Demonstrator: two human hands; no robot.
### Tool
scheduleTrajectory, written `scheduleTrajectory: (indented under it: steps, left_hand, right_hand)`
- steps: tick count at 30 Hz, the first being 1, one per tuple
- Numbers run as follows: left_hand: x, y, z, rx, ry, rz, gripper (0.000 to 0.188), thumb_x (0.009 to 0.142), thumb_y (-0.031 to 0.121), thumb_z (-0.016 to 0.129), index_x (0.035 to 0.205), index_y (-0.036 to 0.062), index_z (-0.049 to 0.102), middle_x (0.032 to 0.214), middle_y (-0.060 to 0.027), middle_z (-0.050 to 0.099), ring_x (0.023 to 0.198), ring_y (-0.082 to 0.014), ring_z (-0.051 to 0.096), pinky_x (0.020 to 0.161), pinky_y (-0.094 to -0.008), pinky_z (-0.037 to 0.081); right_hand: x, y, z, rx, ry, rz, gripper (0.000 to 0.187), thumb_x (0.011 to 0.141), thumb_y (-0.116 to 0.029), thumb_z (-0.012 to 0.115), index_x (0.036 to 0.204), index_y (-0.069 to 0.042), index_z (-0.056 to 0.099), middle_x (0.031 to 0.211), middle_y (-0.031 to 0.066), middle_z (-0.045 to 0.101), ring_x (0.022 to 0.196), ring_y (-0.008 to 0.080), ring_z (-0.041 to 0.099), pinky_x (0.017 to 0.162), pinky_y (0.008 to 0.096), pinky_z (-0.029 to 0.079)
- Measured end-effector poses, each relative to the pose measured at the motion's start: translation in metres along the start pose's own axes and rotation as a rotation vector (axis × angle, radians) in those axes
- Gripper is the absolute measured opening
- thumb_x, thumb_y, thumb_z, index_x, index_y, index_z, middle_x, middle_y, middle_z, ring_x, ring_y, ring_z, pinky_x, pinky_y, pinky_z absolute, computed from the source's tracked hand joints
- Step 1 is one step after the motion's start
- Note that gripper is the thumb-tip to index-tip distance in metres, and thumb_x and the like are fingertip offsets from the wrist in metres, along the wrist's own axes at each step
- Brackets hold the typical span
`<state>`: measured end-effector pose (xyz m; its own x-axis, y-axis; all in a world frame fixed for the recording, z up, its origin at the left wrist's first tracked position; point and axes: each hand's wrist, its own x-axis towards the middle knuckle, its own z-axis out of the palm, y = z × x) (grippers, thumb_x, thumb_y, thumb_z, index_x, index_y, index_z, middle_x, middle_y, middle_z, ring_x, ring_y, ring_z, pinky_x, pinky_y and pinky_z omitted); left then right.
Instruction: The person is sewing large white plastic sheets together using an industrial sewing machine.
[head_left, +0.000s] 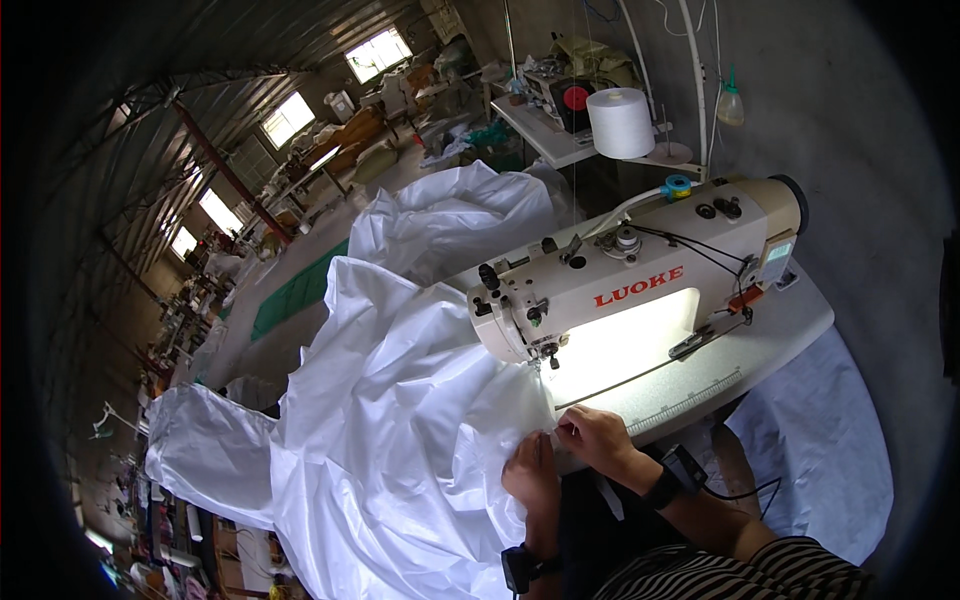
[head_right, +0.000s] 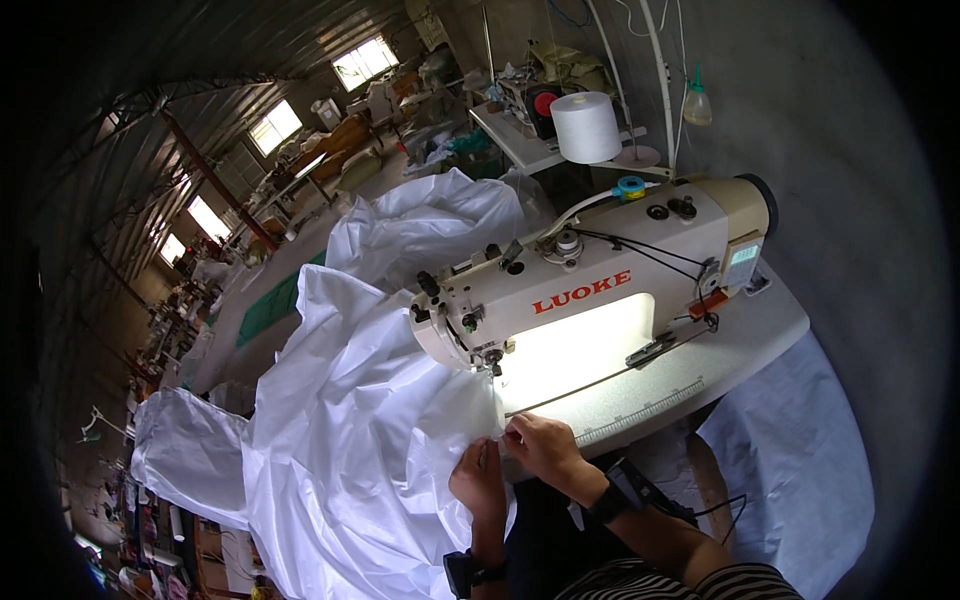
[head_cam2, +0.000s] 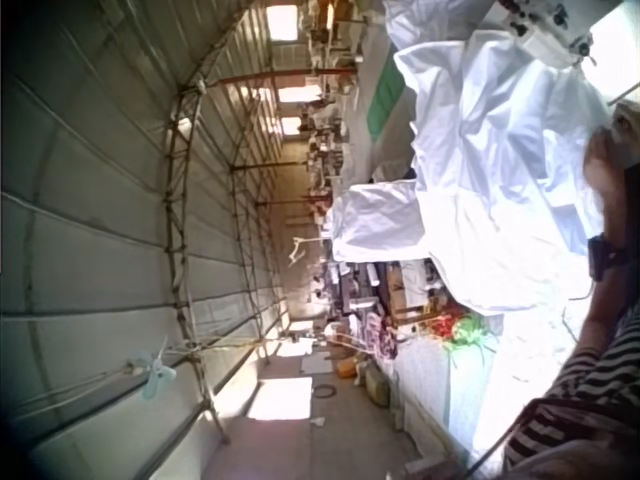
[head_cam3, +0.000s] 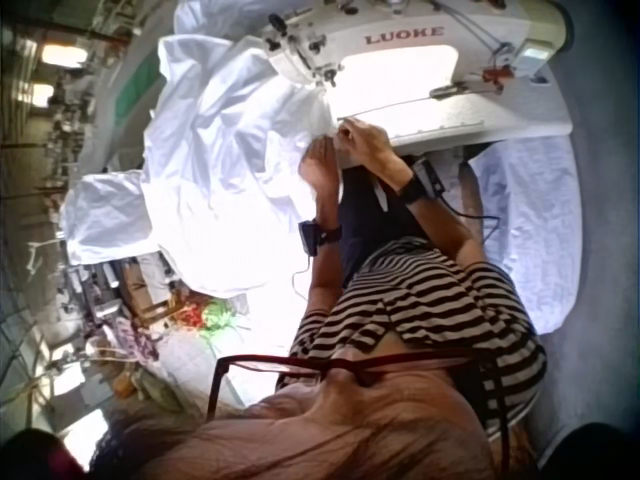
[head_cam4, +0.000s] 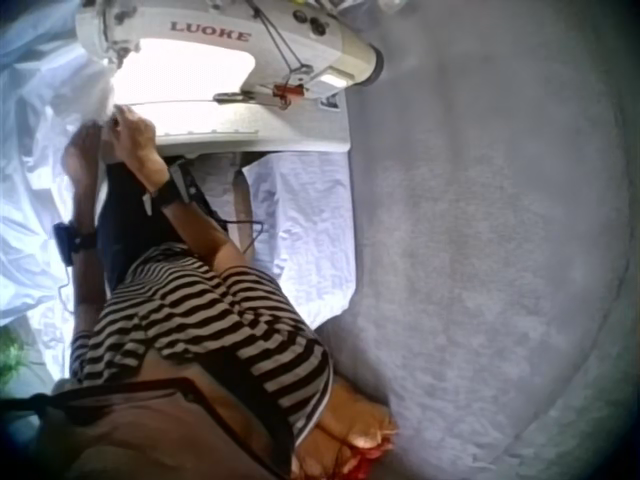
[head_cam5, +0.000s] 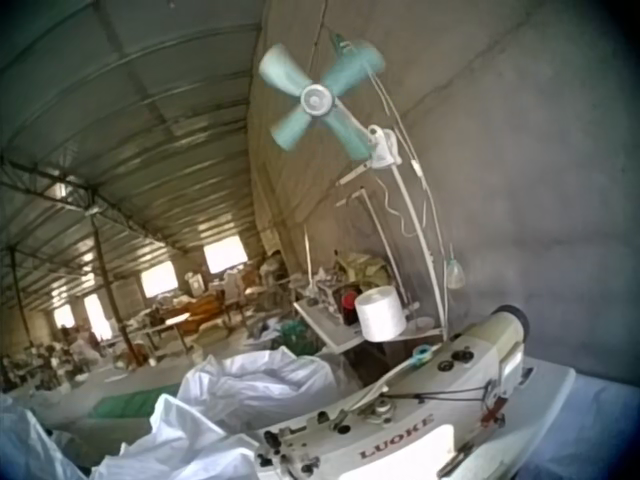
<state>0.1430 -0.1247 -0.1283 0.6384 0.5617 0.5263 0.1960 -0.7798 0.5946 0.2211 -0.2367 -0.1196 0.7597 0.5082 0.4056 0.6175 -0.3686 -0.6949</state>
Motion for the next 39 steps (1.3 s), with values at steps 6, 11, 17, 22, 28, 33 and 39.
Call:
scheduleTrajectory:
  steps: [6,11,17,22,28,33,39]
  left_hand:
    - [-0.005,-0.005,0.018,0.118,0.112,0.142,0.004,0.079,0.015,0.071,0.081,0.0121,0.069,0.075,-0.0051,0.069,0.062,-0.0274,0.065,0.059,-0.0370,0.050]
    - [-0.014,0.002,0.025,0.083,0.041,0.269,0.005,0.078,0.017,0.071,0.080,0.0135,0.068,0.069,-0.0019,0.064,0.061,-0.0239,0.063,0.060,-0.0355,0.049]
    - [-0.020,0.005,0.025,0.119,-0.016,0.339,0.006,0.080,0.017,0.069,0.080,0.0111,0.069,0.066,-0.0038,0.059,0.058,-0.0244,0.059,0.060,-0.0363,0.047]
    - [-0.030,0.008,0.011,0.210,-0.126,0.445,0.012,0.078,0.018,0.068,0.088,0.0122,0.070,0.066,-0.0021,0.055,0.055,-0.0225,0.057,0.056,-0.0366,0.045]
    - [-0.030,-0.006,-0.018,0.196,-0.223,0.450,0.025,0.070,0.016,0.068,0.094,0.0145,0.072,0.066,-0.0009,0.053,0.053,-0.0213,0.055,0.053,-0.0366,0.042]
    - [-0.016,-0.007,-0.026,0.231,-0.161,0.513,0.019,0.070,0.015,0.067,0.089,0.0158,0.070,0.068,-0.0010,0.053,0.057,-0.0213,0.057,0.057,-0.0375,0.042]
    - [0.016,-0.027,-0.003,0.274,-0.250,0.487,0.022,0.074,0.015,0.067,0.095,0.0160,0.071,0.071,-0.0023,0.055,0.065,-0.0228,0.060,0.063,-0.0397,0.043]
  right_hand:
    - [-0.004,0.005,-0.005,0.025,-0.037,-0.049,0.015,0.088,-0.021,0.064,0.090,-0.007,0.062,0.082,0.0100,0.065,0.072,0.0308,0.066,0.066,0.0391,0.053]
    - [0.001,0.017,-0.022,-0.084,-0.121,0.051,0.019,0.089,-0.025,0.063,0.095,-0.006,0.065,0.084,0.0102,0.066,0.075,0.0313,0.066,0.069,0.0398,0.053]
    - [0.008,0.019,-0.012,-0.032,-0.110,0.097,0.024,0.090,-0.025,0.062,0.104,-0.007,0.066,0.091,0.0113,0.066,0.077,0.0300,0.067,0.071,0.0395,0.054]
    - [0.008,0.015,-0.008,-0.184,-0.175,0.073,0.018,0.087,-0.016,0.063,0.101,-0.004,0.065,0.092,0.0130,0.065,0.080,0.0303,0.067,0.073,0.0392,0.054]
    - [-0.007,-0.010,0.012,-0.399,-0.234,-0.005,0.009,0.086,-0.010,0.057,0.091,-0.002,0.059,0.087,0.0125,0.060,0.075,0.0323,0.066,0.068,0.0401,0.056]
    - [-0.007,-0.012,0.009,-0.415,-0.275,-0.008,0.015,0.087,-0.009,0.055,0.098,-0.002,0.060,0.087,0.0116,0.063,0.076,0.0289,0.068,0.064,0.0373,0.056]
    - [0.022,0.002,0.026,-0.505,-0.248,-0.003,0.019,0.087,-0.010,0.054,0.103,-0.004,0.061,0.080,0.0112,0.069,0.073,0.0277,0.070,0.062,0.0371,0.055]
